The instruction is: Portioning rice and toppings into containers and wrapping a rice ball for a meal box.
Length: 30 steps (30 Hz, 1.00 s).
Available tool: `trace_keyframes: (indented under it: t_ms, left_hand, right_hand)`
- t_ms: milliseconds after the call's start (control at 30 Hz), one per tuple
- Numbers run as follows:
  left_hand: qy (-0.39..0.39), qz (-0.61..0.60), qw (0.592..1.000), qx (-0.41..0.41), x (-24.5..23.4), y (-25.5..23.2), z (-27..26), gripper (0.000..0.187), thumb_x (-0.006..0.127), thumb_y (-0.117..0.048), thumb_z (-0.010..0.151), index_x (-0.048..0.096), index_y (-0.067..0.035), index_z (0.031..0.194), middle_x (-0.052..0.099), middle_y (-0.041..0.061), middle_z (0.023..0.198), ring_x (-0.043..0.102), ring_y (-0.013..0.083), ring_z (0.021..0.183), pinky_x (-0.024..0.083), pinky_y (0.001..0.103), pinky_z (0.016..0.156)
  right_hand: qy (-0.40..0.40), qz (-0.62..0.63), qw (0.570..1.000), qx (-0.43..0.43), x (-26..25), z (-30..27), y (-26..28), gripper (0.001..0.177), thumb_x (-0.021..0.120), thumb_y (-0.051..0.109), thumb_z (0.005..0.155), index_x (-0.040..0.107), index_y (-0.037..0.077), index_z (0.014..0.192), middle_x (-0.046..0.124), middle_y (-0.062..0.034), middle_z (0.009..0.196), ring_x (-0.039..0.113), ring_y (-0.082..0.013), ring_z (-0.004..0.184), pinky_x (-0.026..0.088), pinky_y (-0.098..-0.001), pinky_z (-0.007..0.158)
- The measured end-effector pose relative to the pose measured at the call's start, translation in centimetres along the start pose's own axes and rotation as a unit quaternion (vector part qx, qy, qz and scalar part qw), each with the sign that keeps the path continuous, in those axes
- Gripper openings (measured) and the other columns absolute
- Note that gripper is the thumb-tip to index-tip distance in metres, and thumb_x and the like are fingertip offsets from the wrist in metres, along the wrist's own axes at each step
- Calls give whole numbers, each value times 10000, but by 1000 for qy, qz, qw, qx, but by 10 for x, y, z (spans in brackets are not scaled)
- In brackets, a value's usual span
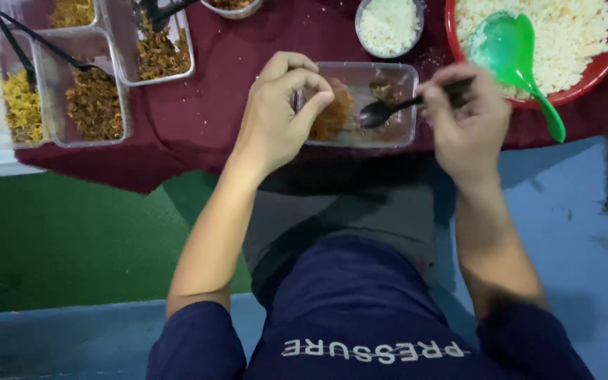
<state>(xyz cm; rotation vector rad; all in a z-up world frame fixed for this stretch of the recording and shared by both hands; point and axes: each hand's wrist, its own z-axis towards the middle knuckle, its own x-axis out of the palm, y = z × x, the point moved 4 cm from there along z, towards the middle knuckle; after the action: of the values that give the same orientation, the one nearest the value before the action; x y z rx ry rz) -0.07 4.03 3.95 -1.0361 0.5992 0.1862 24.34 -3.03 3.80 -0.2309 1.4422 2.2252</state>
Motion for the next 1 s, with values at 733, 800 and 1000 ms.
trace_keyframes:
  t_ms: [733,800,1000]
  left_hand:
    - [-56,20,997,58,10,-17,-11,118,774,-6,901,769,-70,1000,719,104,930,734,343,919,589,428,813]
    - [-64,22,995,78,20,-23,-19,112,778,-28,901,775,-84,997,730,96,939,736,331,930,594,424,822]
    - [-89,-44,988,114,33,-43,-36,77,752,-131,945,797,-174,991,754,9,926,746,251,852,615,355,781]
  right_hand:
    - [-105,-248,957,-103,-11,-41,14,392,892,99,950,690,-55,1249,685,-199,1186,647,-396,1060,537,-486,948]
    - [-98,-214,964,-121,2,-34,27,416,867,158,940,692,-60,1248,685,-215,1211,644,-412,1103,511,-498,1000]
    - [-7,9,996,-90,35,-27,16,288,816,32,838,756,15,1120,747,-170,1097,701,-402,1077,541,-490,975]
